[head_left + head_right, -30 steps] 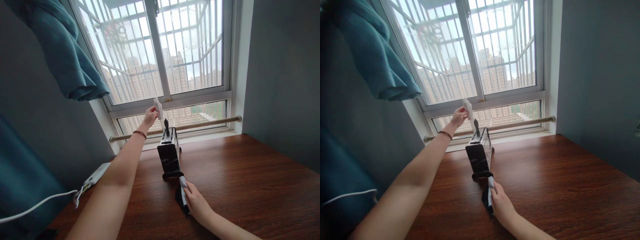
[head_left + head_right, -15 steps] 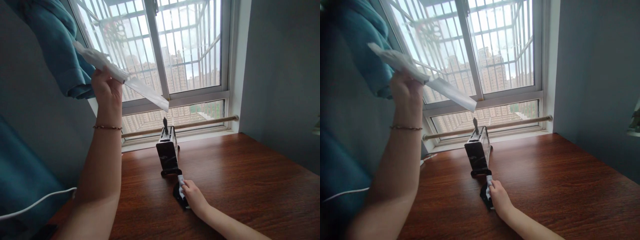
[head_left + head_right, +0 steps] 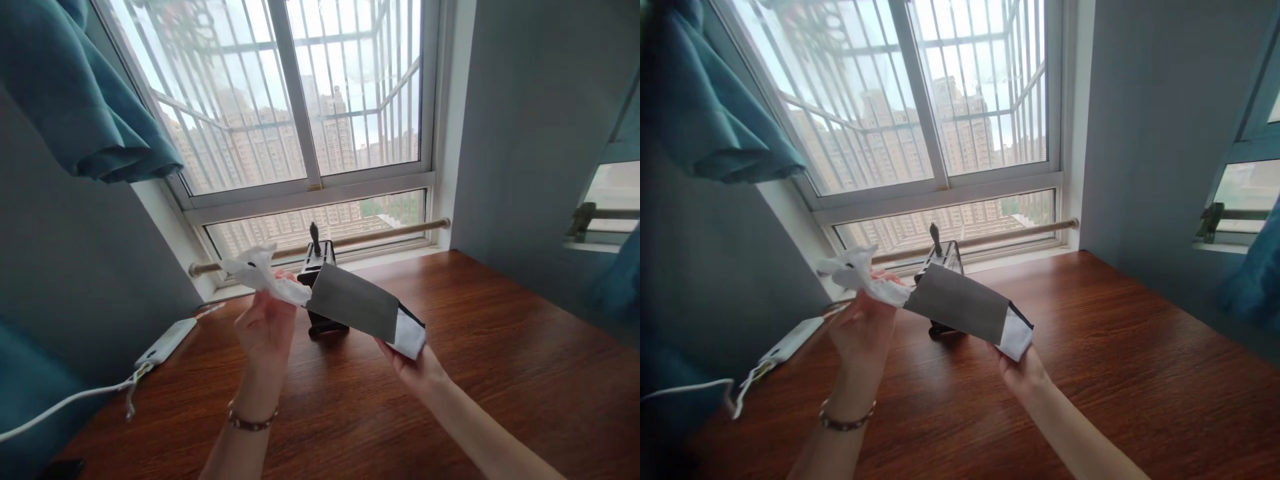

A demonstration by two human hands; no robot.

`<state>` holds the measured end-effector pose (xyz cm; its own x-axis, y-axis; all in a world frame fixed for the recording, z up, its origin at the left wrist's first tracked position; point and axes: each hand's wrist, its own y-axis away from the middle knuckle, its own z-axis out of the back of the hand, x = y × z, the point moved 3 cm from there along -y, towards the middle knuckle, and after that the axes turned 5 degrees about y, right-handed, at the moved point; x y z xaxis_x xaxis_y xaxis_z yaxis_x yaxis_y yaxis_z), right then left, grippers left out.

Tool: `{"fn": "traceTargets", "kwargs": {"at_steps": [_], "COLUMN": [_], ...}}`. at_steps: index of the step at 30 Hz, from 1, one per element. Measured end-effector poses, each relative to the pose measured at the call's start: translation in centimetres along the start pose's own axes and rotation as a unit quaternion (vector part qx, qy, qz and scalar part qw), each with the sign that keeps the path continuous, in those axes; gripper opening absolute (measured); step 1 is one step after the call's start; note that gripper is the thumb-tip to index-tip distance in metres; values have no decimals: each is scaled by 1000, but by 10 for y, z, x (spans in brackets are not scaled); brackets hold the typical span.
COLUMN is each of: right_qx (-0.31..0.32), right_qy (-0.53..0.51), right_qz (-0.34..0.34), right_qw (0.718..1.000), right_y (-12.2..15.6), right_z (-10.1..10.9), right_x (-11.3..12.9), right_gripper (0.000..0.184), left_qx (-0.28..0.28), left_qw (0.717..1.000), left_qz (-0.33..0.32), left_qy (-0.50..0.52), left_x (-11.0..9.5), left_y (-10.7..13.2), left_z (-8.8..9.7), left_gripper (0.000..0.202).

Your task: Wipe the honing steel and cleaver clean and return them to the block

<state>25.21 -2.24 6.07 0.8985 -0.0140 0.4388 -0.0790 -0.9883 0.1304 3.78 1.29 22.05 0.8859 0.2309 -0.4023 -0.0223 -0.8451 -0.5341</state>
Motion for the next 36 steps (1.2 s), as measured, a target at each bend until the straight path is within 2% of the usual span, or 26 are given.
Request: {"fn": "traceTargets", "kwargs": {"at_steps": [3,7,9,11,15,20,25,28,30,33,34,36], "right_qx": [-67,-108,-110,-127,-217,-248,-250,-230,-209,-171,-159,-138], "right_qy": [-109,-96,-62,16,219,274,309,342,375,437,461,511], "right_qz": [-17,10,39,68,99,90,51,47,60,88,97,116], "right_qw": [992,989,991,989,946,925,916,910,901,879,868,840], "right_y": [24,27,23,19,1,-41,-58,-53,-49,-45,-44,-43], "right_z": [-8,12,30,48,74,89,106,109,105,96,93,87], "right_x": [6,13,18,27,57,82,82,79,76,71,69,67], "right_gripper": [30,35,28,18,20,25,26,31,38,46,47,50], "left_qx": [-42,-89,-111,-114,-102,-135,-132,-142,-128,-41,-2,78], "left_qw": [996,986,979,971,947,905,876,840,795,694,670,656], "left_qz": [68,137,172,208,295,384,457,523,593,719,743,750], "left_qy": [29,38,27,9,-77,-127,-81,-23,4,-1,-12,-34], "left_x": [25,49,59,69,87,100,98,98,103,111,112,113], "left_y": [14,32,43,55,85,120,129,133,139,148,150,151], "left_z": [21,55,71,85,113,142,146,141,137,136,136,138], "left_gripper": [25,41,49,55,54,55,59,57,54,68,70,70]}}
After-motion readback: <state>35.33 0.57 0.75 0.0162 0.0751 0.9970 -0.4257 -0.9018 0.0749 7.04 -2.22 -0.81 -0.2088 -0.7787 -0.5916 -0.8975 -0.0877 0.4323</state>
